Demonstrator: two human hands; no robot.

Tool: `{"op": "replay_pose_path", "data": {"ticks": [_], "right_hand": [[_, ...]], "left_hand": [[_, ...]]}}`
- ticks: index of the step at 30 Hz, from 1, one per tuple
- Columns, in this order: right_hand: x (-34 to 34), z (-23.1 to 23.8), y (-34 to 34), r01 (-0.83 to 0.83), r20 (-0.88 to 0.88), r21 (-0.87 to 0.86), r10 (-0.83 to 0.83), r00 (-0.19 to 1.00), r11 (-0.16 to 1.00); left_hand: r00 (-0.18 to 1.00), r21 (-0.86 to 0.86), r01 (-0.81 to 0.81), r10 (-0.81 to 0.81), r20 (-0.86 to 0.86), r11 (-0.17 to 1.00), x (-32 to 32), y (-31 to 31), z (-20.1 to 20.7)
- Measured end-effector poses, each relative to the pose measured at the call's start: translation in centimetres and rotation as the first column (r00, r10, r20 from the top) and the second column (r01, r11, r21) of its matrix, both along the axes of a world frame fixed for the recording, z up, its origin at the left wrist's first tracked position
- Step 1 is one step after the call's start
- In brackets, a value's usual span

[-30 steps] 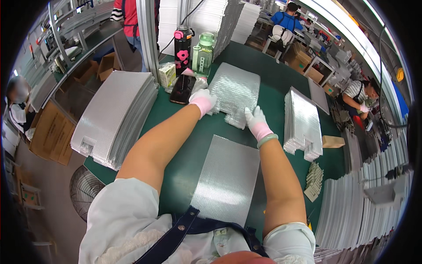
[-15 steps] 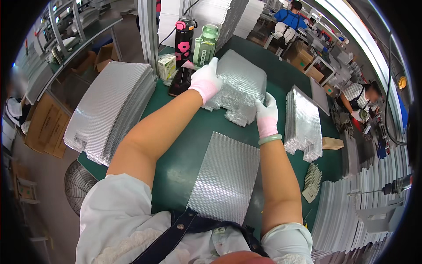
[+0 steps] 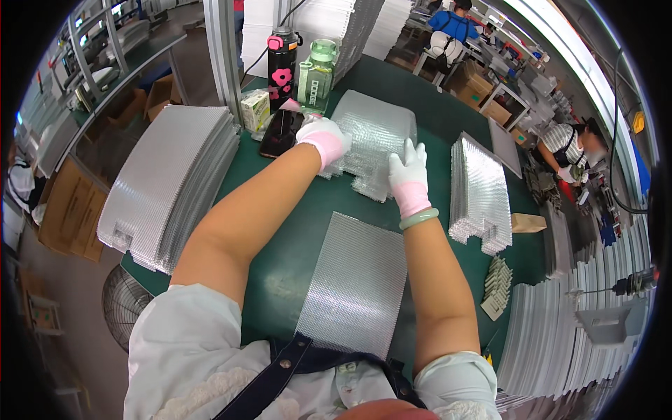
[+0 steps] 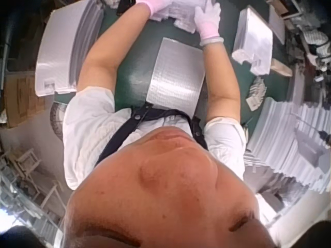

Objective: The person assembles metal mesh panels into rectangular frames. They place a mesh sheet on a workbench, position a frame around it, and use a handheld power tool to secure the mesh to the frame. The process is repeated for multiple units, with the person handling the mesh, frame, and tool in a repetitive sequence.

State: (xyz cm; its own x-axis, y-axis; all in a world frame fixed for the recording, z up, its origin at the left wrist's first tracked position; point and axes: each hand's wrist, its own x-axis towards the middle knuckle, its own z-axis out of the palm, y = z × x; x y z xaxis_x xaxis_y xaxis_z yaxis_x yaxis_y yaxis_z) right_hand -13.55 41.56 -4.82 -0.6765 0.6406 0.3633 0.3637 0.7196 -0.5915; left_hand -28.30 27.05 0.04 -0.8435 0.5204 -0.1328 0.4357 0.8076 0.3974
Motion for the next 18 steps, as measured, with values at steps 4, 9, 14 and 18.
{"op": "replay_pose_path", "data": {"ticks": [4,9,14,18], "right_hand": [[0.6,1.1,0.2,-0.223,-0.254,-0.112,0.189,0.948,0.968],[1.2,0.3,1.7,-0.128,-0.499,-0.386,-0.089,0.862,0.914],[1.1,1.4,1.6,-0.298,-0.491,-0.613,-0.058,0.869,0.732],[3.3,3.4,2.0,-0.452,-0.681,-0.530,-0.042,0.731,0.717]], "left_hand": [[0.985,0.313,0.030,0.025,-0.169,0.949,-0.9,-0.1,-2.1],[0.966,0.853,0.246,-0.188,-0.178,0.460,-1.5,0.2,-2.1],[0.655,0.958,-0.285,-0.733,0.182,-0.016,-2.0,-2.9,-1.8],[0.611,0.986,-0.036,-0.777,0.151,0.164,-3.2,-5.2,-2.3]]}}
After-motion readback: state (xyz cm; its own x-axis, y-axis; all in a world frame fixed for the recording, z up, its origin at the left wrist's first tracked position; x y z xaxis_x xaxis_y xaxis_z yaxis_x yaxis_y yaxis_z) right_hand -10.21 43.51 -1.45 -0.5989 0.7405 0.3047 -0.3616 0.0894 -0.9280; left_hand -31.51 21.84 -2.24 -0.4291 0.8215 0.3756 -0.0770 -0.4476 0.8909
